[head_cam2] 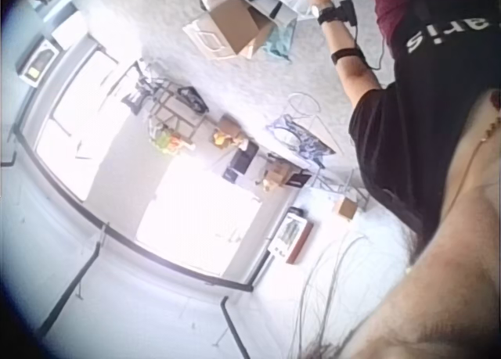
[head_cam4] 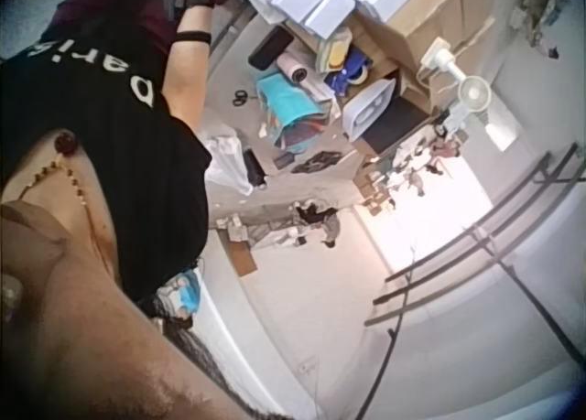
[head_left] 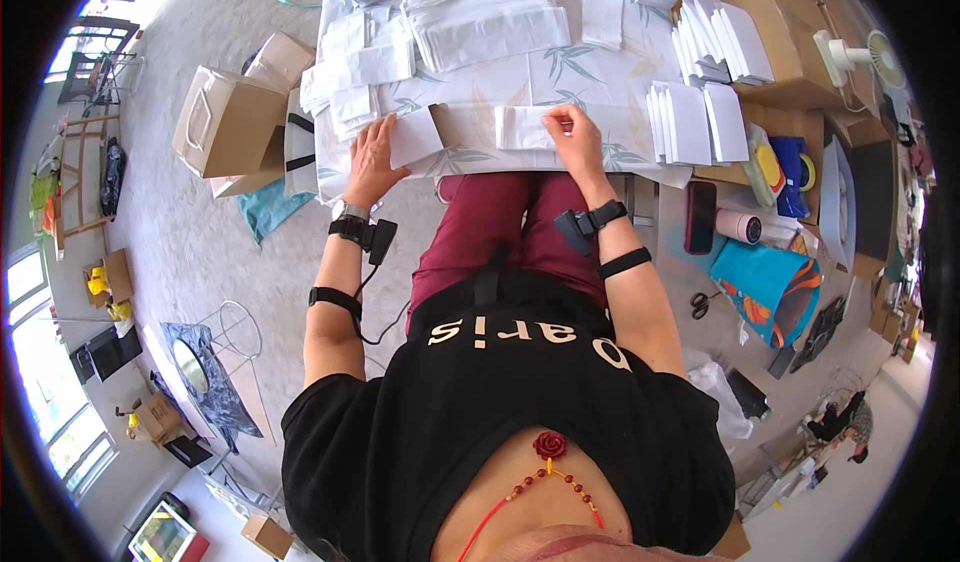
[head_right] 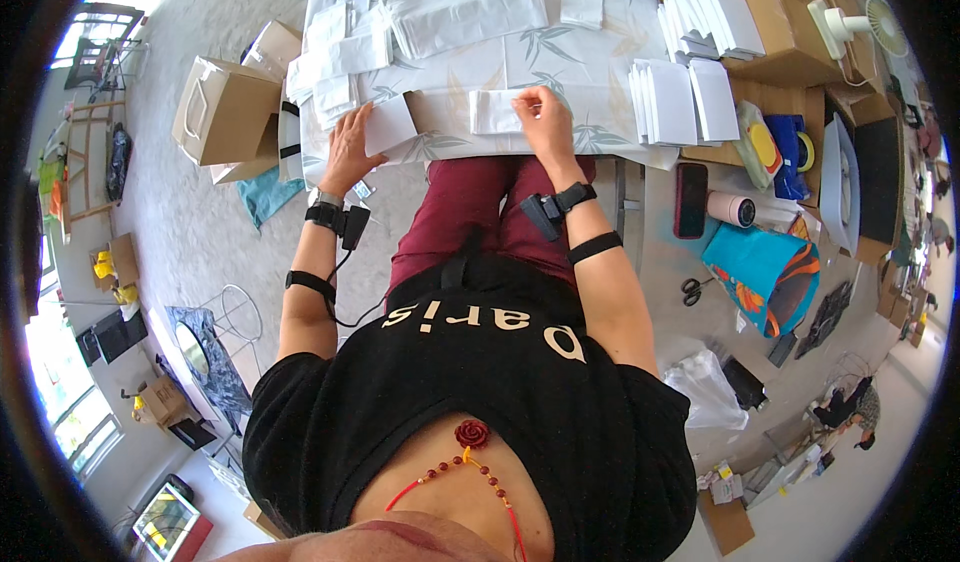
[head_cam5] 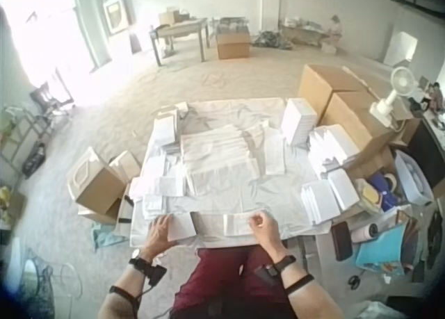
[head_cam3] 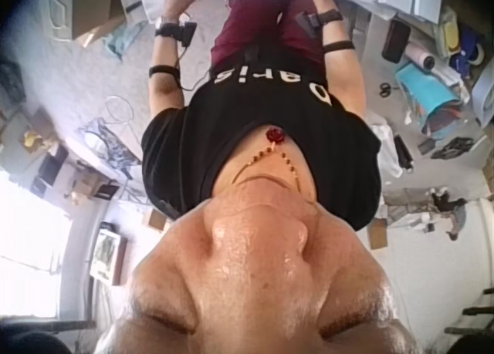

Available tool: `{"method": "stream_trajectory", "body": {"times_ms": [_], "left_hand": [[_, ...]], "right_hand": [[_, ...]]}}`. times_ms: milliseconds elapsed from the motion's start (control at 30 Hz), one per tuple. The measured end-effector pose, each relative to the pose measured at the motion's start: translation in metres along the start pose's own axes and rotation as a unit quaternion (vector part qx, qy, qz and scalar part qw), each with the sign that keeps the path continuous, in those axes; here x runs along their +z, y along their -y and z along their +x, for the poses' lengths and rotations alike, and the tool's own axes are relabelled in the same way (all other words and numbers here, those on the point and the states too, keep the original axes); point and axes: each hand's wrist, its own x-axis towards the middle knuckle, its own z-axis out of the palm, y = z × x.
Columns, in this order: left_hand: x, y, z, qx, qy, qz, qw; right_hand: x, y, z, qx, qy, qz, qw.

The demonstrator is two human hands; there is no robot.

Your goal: Folding and stacking white plastic or paper pouches at a workstation.

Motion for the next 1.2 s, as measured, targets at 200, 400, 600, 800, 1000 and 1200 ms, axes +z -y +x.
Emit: {"method": "stream_trajectory", "body": {"times_ms": [200, 400, 600, 800, 1000, 1200], "left_hand": [[0.009, -0.057, 0.022, 0.042, -0.096, -0.109, 0.989], [0.078, -0.127, 0.047, -0.045, -0.037, -0.174, 0.983], [0.107, -0.147, 0.059, -0.118, -0.095, -0.127, 0.980], [0.107, -0.154, 0.075, -0.220, -0.043, -0.230, 0.947], [0.126, -0.140, 0.088, -0.205, 0.010, -0.274, 0.940], [0.124, -0.158, 0.083, -0.166, -0.033, -0.356, 0.919]], "right_hand": [[-0.021, -0.017, -0.001, -0.009, -0.051, -0.103, 0.993], [-0.003, -0.031, -0.001, -0.026, -0.063, -0.205, 0.976], [0.003, -0.025, -0.006, 0.075, -0.047, -0.252, 0.964], [0.001, -0.027, -0.006, 0.090, -0.054, -0.244, 0.964], [0.000, -0.025, -0.006, 0.088, -0.068, -0.247, 0.963], [0.001, -0.031, -0.008, 0.074, -0.078, -0.236, 0.966]]}}
